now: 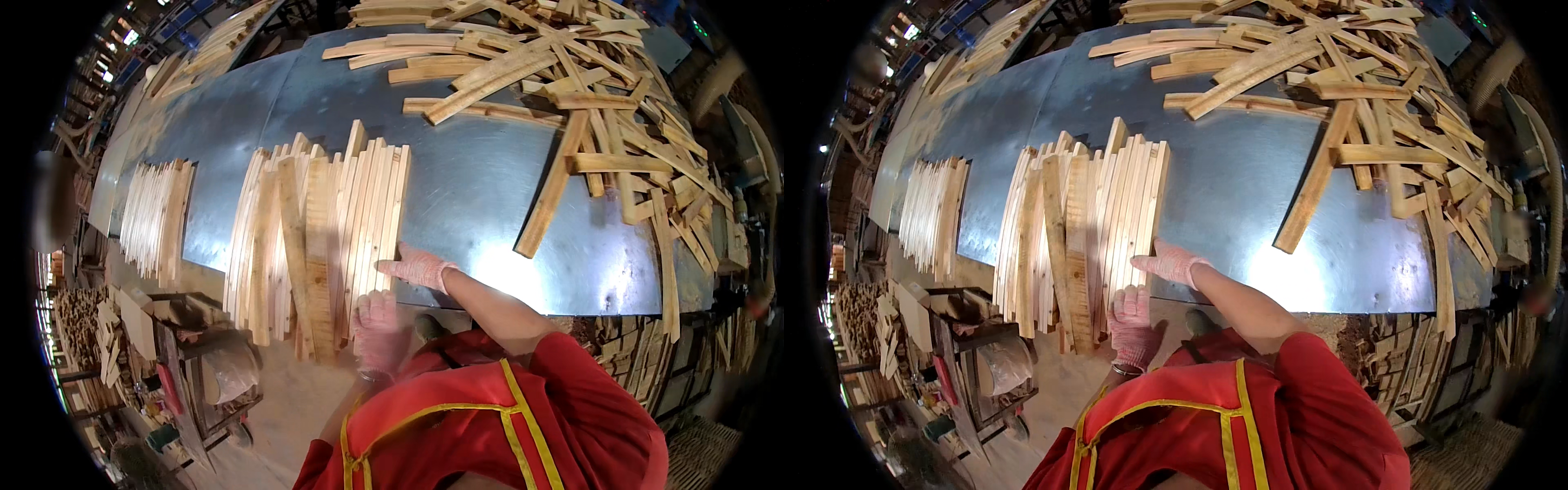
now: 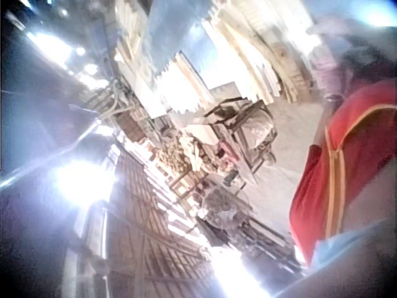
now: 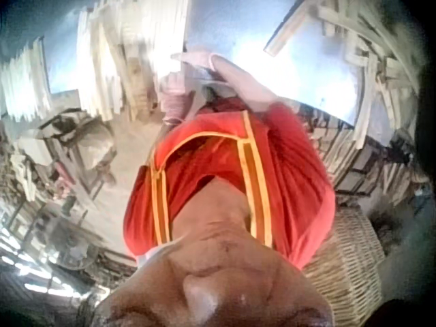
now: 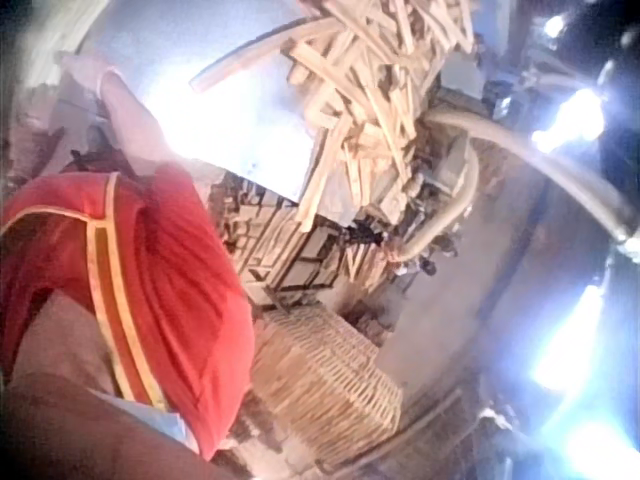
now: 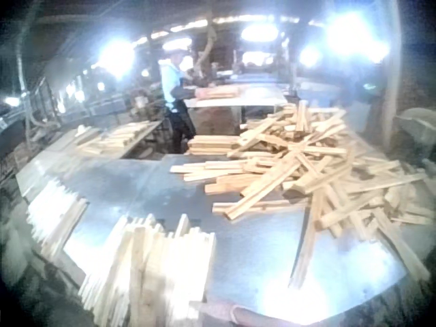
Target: The person repeatedly picks up thin wooden planks from a large pile on a metal table and stacks them into a neat pile. They handle the planks one at a time, aligning them carefully as they build the stack.
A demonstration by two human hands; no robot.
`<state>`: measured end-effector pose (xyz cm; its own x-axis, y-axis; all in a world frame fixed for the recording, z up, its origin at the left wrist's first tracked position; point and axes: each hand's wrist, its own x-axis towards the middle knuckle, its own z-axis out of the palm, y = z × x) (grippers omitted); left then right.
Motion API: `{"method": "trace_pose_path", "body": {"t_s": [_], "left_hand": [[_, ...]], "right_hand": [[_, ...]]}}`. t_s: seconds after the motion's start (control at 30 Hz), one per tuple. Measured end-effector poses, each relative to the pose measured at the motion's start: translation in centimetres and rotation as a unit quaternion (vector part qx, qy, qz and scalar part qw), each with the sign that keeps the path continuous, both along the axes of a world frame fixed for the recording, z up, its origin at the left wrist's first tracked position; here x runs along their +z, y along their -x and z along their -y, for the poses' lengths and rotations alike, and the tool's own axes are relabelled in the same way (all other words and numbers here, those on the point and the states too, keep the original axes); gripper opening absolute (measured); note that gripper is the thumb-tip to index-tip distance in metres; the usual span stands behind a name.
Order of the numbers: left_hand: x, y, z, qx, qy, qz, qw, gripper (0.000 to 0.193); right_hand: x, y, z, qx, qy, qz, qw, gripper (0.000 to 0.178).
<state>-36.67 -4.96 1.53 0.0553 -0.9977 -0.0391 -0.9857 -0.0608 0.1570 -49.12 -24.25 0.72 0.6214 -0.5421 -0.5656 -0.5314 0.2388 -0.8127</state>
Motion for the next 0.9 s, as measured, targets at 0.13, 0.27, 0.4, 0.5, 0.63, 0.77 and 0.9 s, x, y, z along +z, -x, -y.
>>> {"method": "trace_pose_path", "body": {"t_s": [0.13, 0.27, 0.4, 0.5, 0.63, 0.77, 0.9], "left_hand": [[-2.2, -2.5, 0.2, 0.006, -0.010, 0.042, 0.999, 0.087], [-0.6, 0.5, 2.4, -0.032, 0.024, -0.002, 0.999, 0.084], [-0.4, 6.1, 7.7, -0.102, -0.028, -0.080, 0.991, 0.083], [-1.9, 10.8, 11.8, -0.135, 0.003, -0.115, 0.984, 0.078], [-3.2, 16.6, 16.3, -0.131, -0.008, -0.104, 0.986, 0.084], [-0.8, 21.9, 21.5, -0.115, -0.168, -0.042, 0.978, 0.091], [-3.1, 21.3, 21.8, -0.076, -0.126, -0.140, 0.979, 0.085]], "right_hand": [[2.7, 7.0, 2.1, -0.109, 0.273, -0.102, 0.950, 0.071], [-0.2, 18.1, 4.6, -0.249, 0.451, -0.367, 0.775, 0.081], [-2.1, 19.7, 3.1, -0.214, 0.430, -0.344, 0.806, 0.075], [0.3, 20.6, 1.4, -0.135, 0.385, -0.286, 0.867, 0.073], [2.3, 26.9, 4.9, -0.159, 0.441, -0.186, 0.864, 0.047], [0.7, 37.7, 14.0, -0.197, 0.533, -0.413, 0.711, 0.070], [2.0, 42.0, 18.9, -0.091, 0.426, -0.471, 0.767, 0.066]]}}
